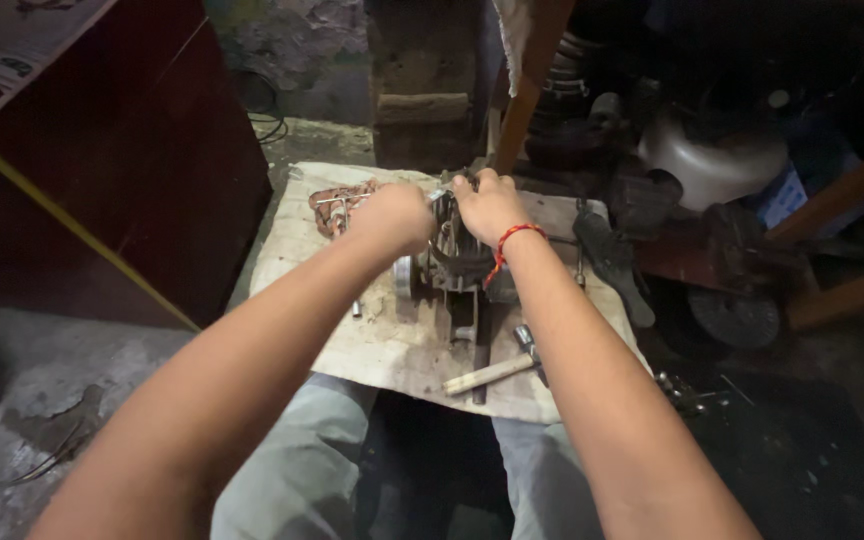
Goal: The person works on a metal engine component using various tools, unscrewing bolts with a wrench, handling small parts, and utilizing a metal rod and a hammer.
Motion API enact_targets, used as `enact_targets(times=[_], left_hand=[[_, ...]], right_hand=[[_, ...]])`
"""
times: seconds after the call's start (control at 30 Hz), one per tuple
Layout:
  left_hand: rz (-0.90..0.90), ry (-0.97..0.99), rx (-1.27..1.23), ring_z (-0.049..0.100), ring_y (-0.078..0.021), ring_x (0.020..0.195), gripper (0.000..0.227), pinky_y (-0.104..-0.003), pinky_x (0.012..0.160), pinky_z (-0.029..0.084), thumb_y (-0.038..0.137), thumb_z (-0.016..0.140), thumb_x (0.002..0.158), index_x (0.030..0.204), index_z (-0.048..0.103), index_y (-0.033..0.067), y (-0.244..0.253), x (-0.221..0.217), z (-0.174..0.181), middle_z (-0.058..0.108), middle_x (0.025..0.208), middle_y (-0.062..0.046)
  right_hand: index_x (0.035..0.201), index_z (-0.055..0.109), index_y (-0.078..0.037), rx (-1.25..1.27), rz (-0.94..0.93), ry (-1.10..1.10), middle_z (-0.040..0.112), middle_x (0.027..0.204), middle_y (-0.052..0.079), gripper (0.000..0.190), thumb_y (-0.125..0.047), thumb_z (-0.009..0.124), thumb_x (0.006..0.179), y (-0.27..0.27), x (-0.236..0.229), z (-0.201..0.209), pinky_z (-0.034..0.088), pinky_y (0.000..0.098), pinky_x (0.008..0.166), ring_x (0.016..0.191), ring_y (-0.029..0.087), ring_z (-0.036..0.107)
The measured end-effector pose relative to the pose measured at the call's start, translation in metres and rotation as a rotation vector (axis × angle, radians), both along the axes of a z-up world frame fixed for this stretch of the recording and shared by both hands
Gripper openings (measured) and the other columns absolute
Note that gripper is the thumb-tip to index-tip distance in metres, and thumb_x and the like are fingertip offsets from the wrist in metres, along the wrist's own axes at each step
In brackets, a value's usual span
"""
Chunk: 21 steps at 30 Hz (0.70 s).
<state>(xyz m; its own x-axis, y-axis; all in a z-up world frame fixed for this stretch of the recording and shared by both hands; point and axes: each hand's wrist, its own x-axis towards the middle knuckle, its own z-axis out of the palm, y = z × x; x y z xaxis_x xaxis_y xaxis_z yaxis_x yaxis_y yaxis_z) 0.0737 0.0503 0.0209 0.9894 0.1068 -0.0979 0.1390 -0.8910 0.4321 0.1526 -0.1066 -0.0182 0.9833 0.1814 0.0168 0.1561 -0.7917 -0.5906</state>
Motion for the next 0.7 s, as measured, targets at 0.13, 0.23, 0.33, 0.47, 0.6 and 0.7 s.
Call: enact_targets(times=[0.13, 0.23, 0.33, 0.47, 0.6, 0.7], left_hand=[[0.041, 0.049, 0.05, 0.069, -0.0391, 0.111, 0.029, -0.049, 0.094, 0.055, 0.017, 0.059, 0.088, 0.109, 0.074, 0.0039, -0.018, -0.006, 0.002, 0.071, 0.117, -0.021], [0.061, 0.022, 0.036, 0.07, -0.0396, 0.109, 0.028, -0.05, 0.093, 0.054, 0.019, 0.057, 0.092, 0.11, 0.073, 0.005, -0.012, -0.015, 0.003, 0.072, 0.114, -0.023], [-0.052, -0.137, 0.134, 0.07, -0.0412, 0.101, 0.029, -0.053, 0.088, 0.053, 0.024, 0.061, 0.088, 0.11, 0.068, 0.0049, 0.009, -0.026, -0.006, 0.072, 0.105, -0.023], [-0.213, -0.249, 0.291, 0.069, -0.0385, 0.107, 0.034, -0.05, 0.093, 0.053, 0.022, 0.063, 0.082, 0.112, 0.061, 0.0066, 0.036, -0.006, -0.021, 0.073, 0.106, -0.02], [-0.13, -0.451, 0.604, 0.051, -0.0364, 0.129, 0.03, -0.058, 0.099, 0.042, 0.025, 0.052, 0.095, 0.122, 0.062, 0.0161, 0.039, 0.053, -0.035, 0.063, 0.128, -0.017], [-0.078, -0.513, 0.769, 0.041, -0.0328, 0.141, 0.04, -0.065, 0.106, 0.034, 0.025, 0.049, 0.091, 0.129, 0.063, 0.0247, 0.022, 0.095, -0.047, 0.055, 0.142, -0.011]], right_hand=[[0.133, 0.057, 0.001, -0.004, 0.013, -0.036, 0.051, 0.139, 0.033, 0.065, -0.054, 0.051, 0.099, -0.001, 0.001, -0.002, 0.042, 0.0479, 0.111, 0.129, 0.048, 0.053], [0.133, 0.057, 0.001, -0.017, 0.019, -0.028, 0.051, 0.139, 0.032, 0.065, -0.053, 0.054, 0.097, -0.001, 0.0, 0.0, 0.042, 0.0481, 0.11, 0.129, 0.048, 0.053], [0.134, 0.055, 0.001, -0.024, 0.032, -0.031, 0.05, 0.14, 0.032, 0.067, -0.054, 0.056, 0.095, -0.001, -0.004, 0.003, 0.043, 0.0481, 0.11, 0.13, 0.048, 0.052], [0.134, 0.054, 0.001, -0.055, 0.027, -0.003, 0.049, 0.141, 0.032, 0.073, -0.058, 0.058, 0.092, -0.001, -0.014, 0.009, 0.043, 0.0466, 0.11, 0.131, 0.046, 0.052], [0.138, 0.051, 0.002, -0.017, 0.001, -0.021, 0.041, 0.144, 0.039, 0.074, -0.06, 0.052, 0.098, 0.003, -0.02, 0.016, 0.04, 0.0495, 0.11, 0.132, 0.051, 0.046], [0.137, 0.052, 0.0, -0.033, -0.016, 0.018, 0.047, 0.143, 0.034, 0.072, -0.059, 0.047, 0.097, 0.003, -0.02, 0.017, 0.041, 0.0506, 0.11, 0.131, 0.049, 0.05]])
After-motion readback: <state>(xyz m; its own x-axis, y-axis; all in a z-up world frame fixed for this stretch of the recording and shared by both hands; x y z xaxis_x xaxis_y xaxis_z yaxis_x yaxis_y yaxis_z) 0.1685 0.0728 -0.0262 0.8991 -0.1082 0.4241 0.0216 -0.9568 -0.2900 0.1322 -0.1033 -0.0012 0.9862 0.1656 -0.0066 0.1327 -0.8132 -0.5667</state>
